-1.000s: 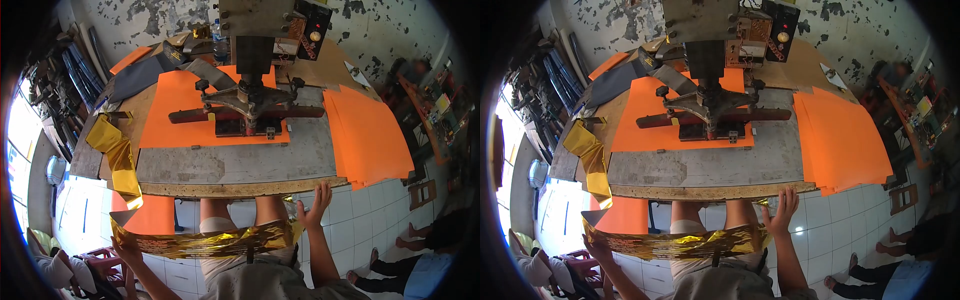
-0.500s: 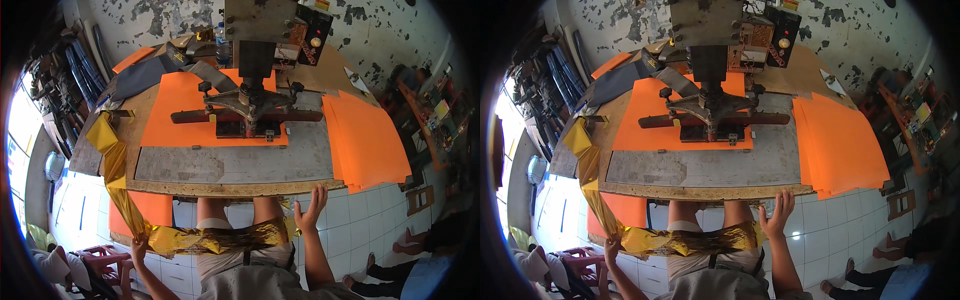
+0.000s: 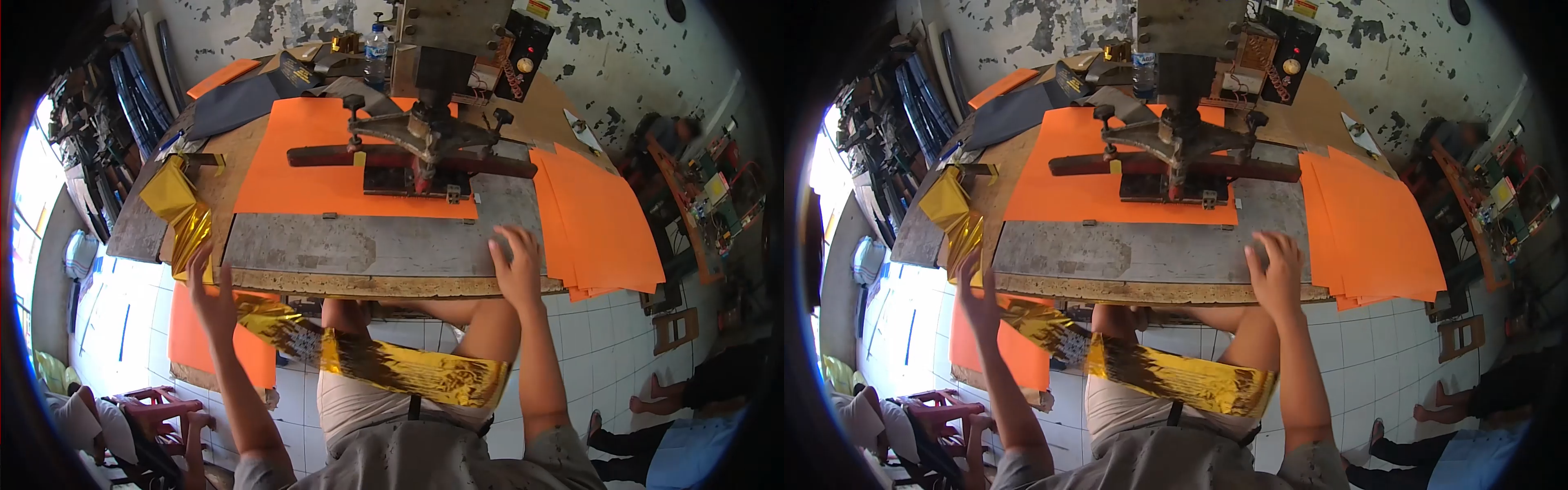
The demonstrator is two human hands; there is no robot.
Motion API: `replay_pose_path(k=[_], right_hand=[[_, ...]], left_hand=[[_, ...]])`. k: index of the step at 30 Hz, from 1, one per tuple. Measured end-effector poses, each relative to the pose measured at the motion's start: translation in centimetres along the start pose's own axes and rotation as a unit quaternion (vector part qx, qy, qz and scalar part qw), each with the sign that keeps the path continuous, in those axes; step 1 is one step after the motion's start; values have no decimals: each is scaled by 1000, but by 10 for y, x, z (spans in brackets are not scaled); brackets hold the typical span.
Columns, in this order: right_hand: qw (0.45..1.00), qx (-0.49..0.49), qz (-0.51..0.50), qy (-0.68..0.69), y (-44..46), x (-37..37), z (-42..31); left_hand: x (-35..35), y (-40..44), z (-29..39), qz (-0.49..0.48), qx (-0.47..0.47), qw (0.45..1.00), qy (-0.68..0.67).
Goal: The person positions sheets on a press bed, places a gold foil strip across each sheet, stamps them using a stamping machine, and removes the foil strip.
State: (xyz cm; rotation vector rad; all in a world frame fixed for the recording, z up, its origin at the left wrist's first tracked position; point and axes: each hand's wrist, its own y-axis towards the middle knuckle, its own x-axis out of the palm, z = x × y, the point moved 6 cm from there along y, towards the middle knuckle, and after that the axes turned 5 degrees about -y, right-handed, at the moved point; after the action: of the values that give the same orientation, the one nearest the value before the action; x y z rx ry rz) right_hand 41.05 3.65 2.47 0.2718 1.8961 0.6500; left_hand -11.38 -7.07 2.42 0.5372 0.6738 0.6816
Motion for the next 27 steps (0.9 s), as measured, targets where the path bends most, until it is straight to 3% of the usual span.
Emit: replay_pose_path(k=[2,6,9,12,18,22,27], right_hand=[[999,13,-29,-15,27,29,12],[992,66,-77,-73,76,85,44],[986,108,-91,-91,96,92,43],[981,136,-104,-91,104,96,39],[954,245,-172,-3,117,125,64],[940,288,-178,40,121,132,67],[966,223,-128,-2,116,115,48]], left_hand=[[32,33,-8,-38,-63,997,20],[93,81,-55,-88,-74,987,110],[119,102,-71,-173,-77,936,296],[129,118,-77,-202,-127,913,330],[137,137,-89,-206,-154,923,286],[137,151,-103,-221,-128,951,174],[140,159,-109,-184,-156,970,-27]])
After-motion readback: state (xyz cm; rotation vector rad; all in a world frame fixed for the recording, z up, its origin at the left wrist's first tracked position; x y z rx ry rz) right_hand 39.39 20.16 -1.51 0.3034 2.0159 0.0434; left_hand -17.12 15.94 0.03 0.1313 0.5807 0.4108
